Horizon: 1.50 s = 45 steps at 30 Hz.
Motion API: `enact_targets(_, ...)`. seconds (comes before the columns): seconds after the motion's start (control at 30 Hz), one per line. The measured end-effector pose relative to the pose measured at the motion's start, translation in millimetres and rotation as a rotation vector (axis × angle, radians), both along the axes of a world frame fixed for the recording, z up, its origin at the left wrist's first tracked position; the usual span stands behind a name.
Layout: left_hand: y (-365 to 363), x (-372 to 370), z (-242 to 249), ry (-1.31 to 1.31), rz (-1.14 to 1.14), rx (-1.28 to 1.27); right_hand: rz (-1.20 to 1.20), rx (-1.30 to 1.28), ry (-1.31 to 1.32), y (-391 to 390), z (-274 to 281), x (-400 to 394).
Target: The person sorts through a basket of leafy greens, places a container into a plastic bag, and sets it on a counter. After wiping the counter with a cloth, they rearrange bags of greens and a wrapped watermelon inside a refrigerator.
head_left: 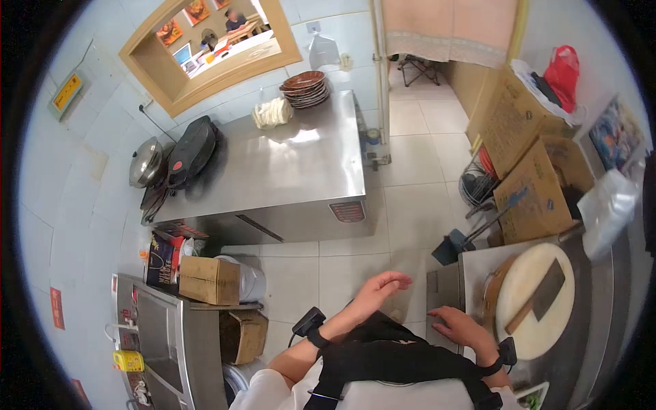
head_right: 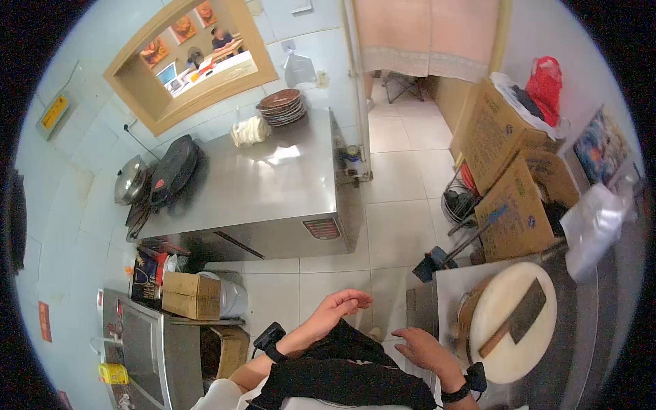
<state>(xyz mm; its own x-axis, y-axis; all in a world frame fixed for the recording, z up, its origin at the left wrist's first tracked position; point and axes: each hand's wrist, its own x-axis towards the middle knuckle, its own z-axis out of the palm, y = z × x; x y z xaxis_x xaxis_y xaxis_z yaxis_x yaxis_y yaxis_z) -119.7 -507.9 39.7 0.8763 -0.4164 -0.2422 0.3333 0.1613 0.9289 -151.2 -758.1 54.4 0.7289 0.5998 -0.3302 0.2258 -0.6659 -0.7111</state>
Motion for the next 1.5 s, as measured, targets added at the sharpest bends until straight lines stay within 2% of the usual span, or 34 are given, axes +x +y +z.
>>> enact_targets(0.03,1,10,1,0.086,0.05,-0.032,0.015,0.001,0.038,3,5,13)
enact_targets(0.2,35,70,-16,0.133,0.164,-0.041,0.07,0.025,0.038,-2,8,84)
enact_targets(0.37,91,149,-38,0.155,0.293,-0.078,-0.067,-0.12,-0.161,13,31,164)
enact_targets(0.43,113,182,-60,-0.172,0.368,0.244,-0.087,-0.11,-0.141,27,52,193)
enact_targets(0.47,125,201,-72,-0.172,0.378,0.244,-0.114,-0.089,-0.083,35,65,208)
enact_targets(0.5,136,220,-88,-0.338,0.434,0.481,-0.143,-0.068,-0.025,42,71,222)
enact_targets(0.53,145,238,-104,-0.5,0.478,0.717,-0.111,-0.085,-0.091,40,69,234)
enact_targets(0.57,151,255,-122,-0.494,0.469,0.713,-0.117,-0.089,-0.083,40,73,245)
enact_targets(0.63,157,289,-155,-0.518,0.563,1.184,-0.132,-0.202,-0.138,40,87,270)
enact_targets(0.67,160,305,-164,-0.507,0.505,1.27,-0.117,-0.218,-0.155,35,91,283)
enact_targets(0.7,155,316,-169,-0.528,0.463,1.244,-0.163,-0.234,-0.145,31,96,295)
enact_targets(0.77,135,330,-178,-0.322,0.295,1.444,-0.151,-0.271,-0.192,17,107,314)
enact_targets(0.83,113,334,-146,-0.426,0.041,1.409,-0.189,-0.267,-0.201,2,118,338)
enact_targets(0.9,106,343,-178,-0.388,-0.259,0.512,-0.202,-0.294,-0.104,-23,128,367)
enact_targets(0.97,82,352,-135,-0.261,-0.464,0.386,-0.214,-0.294,-0.114,-52,139,402)
enact_targets(1.03,70,365,-120,-0.307,-0.257,0.471,-0.198,-0.304,-0.487,-103,130,445)
enact_targets(1.1,58,393,-57,0.169,-0.001,0.151,-0.502,-0.204,-0.666,-146,137,490)
enact_targets(1.17,51,412,-8,0.297,0.315,-0.14,-0.727,0.026,-0.796,-197,148,535)
enact_targets(1.23,41,428,25,0.301,0.579,-0.209,-0.984,0.078,-1.001,-251,153,575)
enact_targets(1.27,30,437,43,0.291,0.571,-0.206,-0.994,0.084,-1.008,-280,152,593)
enact_targets(1.33,5,457,66,0.132,0.651,-0.124,-1.208,0.028,-1.246,-330,154,624)
enact_targets(1.37,-8,471,64,0.129,0.643,-0.127,-1.214,0.024,-1.252,-342,160,635)
enact_targets(1.43,-30,501,55,0.069,0.514,-0.329,-1.12,-0.185,-1.579,-358,166,654)
enact_targets(1.47,-47,519,60,0.141,0.479,-0.339,-1.147,-0.036,-1.453,-358,165,660)
enact_targets(1.5,-66,535,67,0.145,0.472,-0.335,-1.045,-0.109,-1.389,-369,156,669)
